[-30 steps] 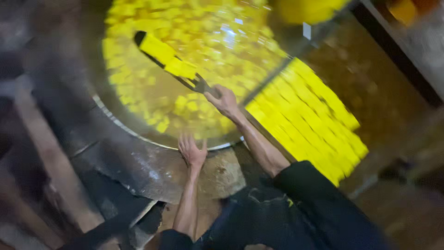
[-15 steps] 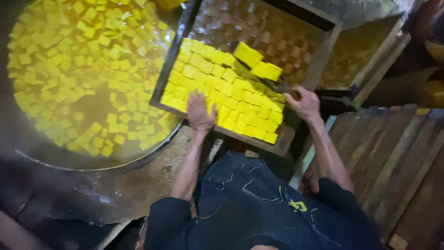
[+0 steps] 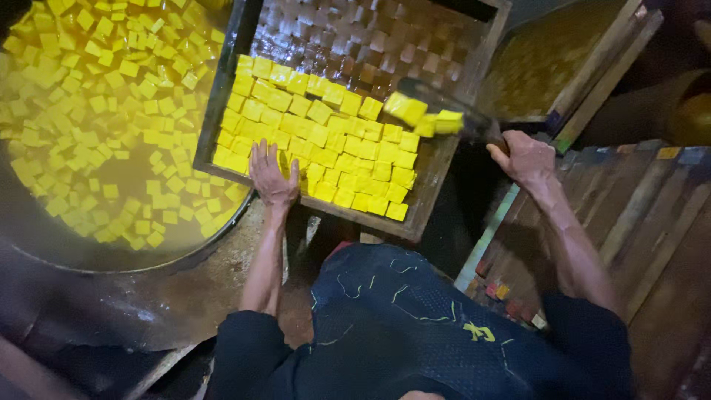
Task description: The person pours a white liquid from a large container into a bucket, then carries it to a large pot. Using a slotted spoon, they scoop yellow cubes from the pot and place them into a wooden tray, repeating this process to fill the tray.
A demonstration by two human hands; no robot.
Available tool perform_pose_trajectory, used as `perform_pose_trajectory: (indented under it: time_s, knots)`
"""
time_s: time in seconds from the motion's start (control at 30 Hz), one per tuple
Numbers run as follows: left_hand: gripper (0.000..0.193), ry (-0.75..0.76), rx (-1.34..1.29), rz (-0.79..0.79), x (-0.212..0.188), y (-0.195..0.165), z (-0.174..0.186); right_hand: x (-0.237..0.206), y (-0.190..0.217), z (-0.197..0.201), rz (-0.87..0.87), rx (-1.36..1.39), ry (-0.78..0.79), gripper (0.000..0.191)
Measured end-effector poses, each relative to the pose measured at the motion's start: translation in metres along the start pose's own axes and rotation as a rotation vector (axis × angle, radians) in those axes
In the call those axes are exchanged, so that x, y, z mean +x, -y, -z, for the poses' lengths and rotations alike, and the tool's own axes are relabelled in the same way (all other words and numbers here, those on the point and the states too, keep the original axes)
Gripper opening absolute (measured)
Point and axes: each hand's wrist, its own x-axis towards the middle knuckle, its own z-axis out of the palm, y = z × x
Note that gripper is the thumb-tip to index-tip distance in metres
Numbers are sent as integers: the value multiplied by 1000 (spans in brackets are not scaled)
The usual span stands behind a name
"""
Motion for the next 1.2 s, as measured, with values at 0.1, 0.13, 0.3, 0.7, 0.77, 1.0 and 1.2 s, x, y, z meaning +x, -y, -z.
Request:
perform_pose_trajectory:
  time_s: [0.1,0.13,0.3,0.7,0.77,1.0,1.2]
  knots:
    - [55,-90,-94,-94,10,-20,-14,3,-6,11,136,-97,-66,32]
    - [53,-110,-150,-130,15,-34,-21,2,-9,15,187,-106,-73,30]
    - [47,-70,-443,-253,59,-129,-78,-6,-25,25,175,-103,-71,30]
    - [43,438,-187,-544,105,-286,-156,-109,-2,-28,-592,479,-285,34]
    - [27,541,-310,-394,120,-289,-157,-129,1,-30,-678,466,-293,36]
    - [20,258,-233,-330,139,-269,-152,-117,10,-27,-705,554,-384,42]
    - [28,331,-296,-173,134,-203,-100,-51,69,-7,-621,565,-382,36]
